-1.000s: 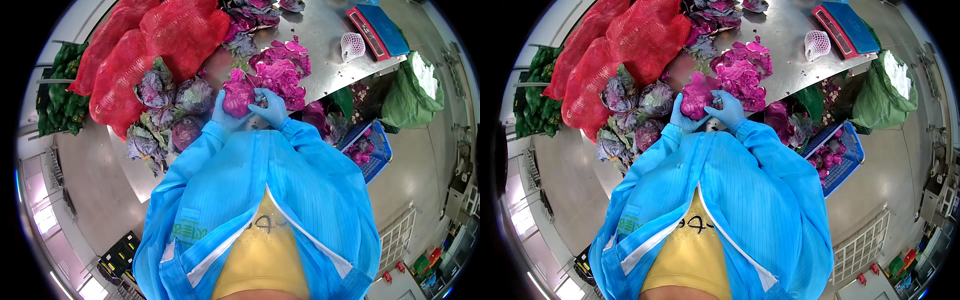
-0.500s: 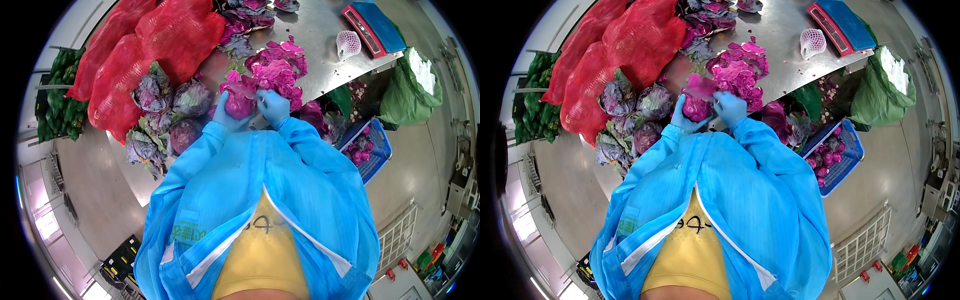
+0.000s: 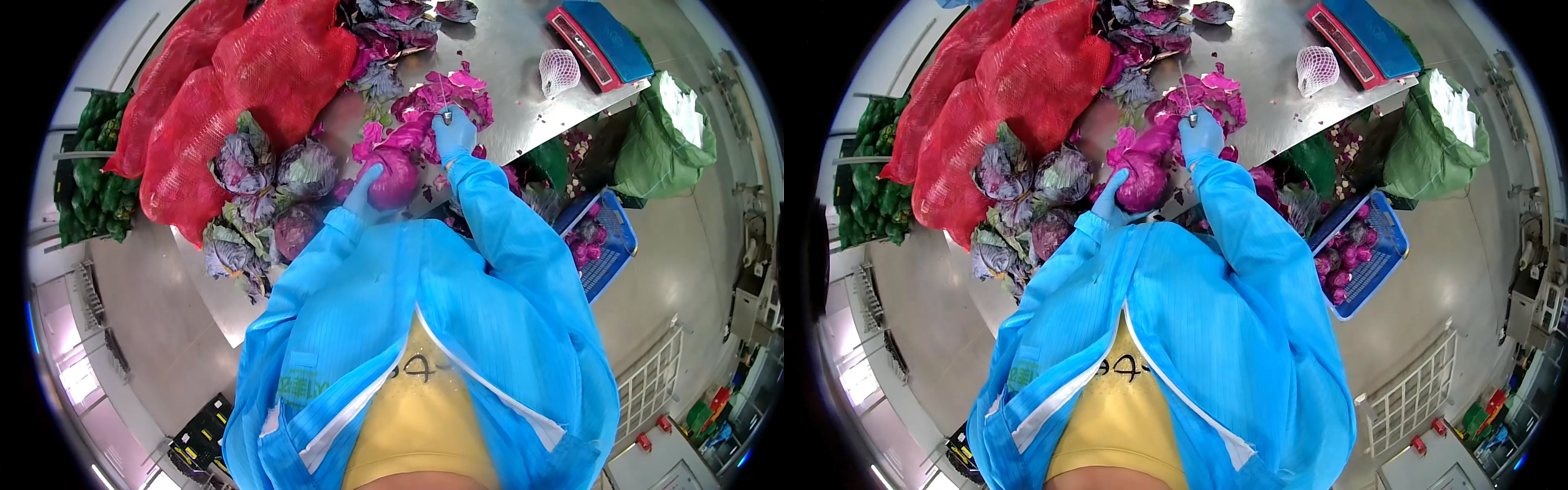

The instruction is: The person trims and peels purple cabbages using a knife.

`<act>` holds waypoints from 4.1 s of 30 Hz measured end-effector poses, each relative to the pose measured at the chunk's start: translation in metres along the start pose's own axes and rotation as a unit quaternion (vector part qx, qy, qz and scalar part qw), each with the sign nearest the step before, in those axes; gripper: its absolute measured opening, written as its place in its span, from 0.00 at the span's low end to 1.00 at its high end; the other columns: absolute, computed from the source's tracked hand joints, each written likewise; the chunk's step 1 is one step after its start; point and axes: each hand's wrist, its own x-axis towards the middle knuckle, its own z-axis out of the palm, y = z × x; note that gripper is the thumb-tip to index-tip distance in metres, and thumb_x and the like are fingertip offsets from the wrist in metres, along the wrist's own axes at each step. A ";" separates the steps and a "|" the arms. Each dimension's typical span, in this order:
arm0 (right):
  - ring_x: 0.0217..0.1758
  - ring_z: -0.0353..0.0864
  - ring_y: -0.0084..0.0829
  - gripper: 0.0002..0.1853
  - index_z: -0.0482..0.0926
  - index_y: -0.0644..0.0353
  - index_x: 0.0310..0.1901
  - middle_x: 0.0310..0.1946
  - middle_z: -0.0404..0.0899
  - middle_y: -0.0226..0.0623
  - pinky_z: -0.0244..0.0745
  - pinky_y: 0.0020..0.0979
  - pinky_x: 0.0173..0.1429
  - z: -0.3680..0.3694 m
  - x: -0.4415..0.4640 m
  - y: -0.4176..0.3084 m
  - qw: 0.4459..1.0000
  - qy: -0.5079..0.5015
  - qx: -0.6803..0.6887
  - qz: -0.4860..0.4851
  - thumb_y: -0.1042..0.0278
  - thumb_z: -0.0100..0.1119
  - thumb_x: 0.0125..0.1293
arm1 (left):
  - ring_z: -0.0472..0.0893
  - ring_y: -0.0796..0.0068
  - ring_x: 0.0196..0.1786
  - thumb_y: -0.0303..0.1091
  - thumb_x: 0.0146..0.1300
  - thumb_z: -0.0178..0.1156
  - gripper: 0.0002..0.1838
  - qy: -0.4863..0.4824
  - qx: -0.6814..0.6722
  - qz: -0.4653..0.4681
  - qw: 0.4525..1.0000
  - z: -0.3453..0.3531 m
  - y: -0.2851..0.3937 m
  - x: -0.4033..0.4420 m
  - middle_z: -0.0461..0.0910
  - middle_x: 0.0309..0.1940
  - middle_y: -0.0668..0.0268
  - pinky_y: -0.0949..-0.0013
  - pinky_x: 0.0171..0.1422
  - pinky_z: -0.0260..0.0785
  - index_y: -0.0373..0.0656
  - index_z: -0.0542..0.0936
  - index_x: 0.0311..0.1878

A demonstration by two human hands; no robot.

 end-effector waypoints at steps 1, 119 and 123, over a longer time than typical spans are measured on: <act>0.39 0.80 0.47 0.12 0.78 0.54 0.36 0.32 0.81 0.42 0.74 0.42 0.44 0.000 0.003 0.003 0.999 -0.009 -0.028 0.011 0.59 0.59 0.53 | 0.71 0.57 0.61 0.49 0.54 0.66 0.40 0.005 0.027 -0.004 1.000 -0.004 -0.001 0.001 0.68 0.61 0.59 0.45 0.63 0.64 0.48 0.59 0.67; 0.30 0.78 0.28 0.15 0.77 0.57 0.36 0.30 0.77 0.35 0.74 0.30 0.36 -0.032 -0.019 0.043 0.992 -0.115 -0.008 -0.058 0.67 0.69 0.46 | 0.71 0.49 0.58 0.51 0.22 0.81 0.65 0.113 0.625 0.365 0.681 0.014 0.000 -0.013 0.68 0.56 0.45 0.59 0.65 0.63 0.37 0.53 0.65; 0.44 0.78 0.27 0.30 0.75 0.56 0.54 0.40 0.79 0.39 0.72 0.28 0.50 -0.030 -0.021 -0.011 0.949 -0.243 0.126 -0.157 0.59 0.72 0.47 | 0.70 0.51 0.61 0.49 0.21 0.82 0.68 0.094 0.640 0.375 0.664 0.008 -0.001 -0.010 0.65 0.59 0.46 0.59 0.67 0.61 0.35 0.51 0.67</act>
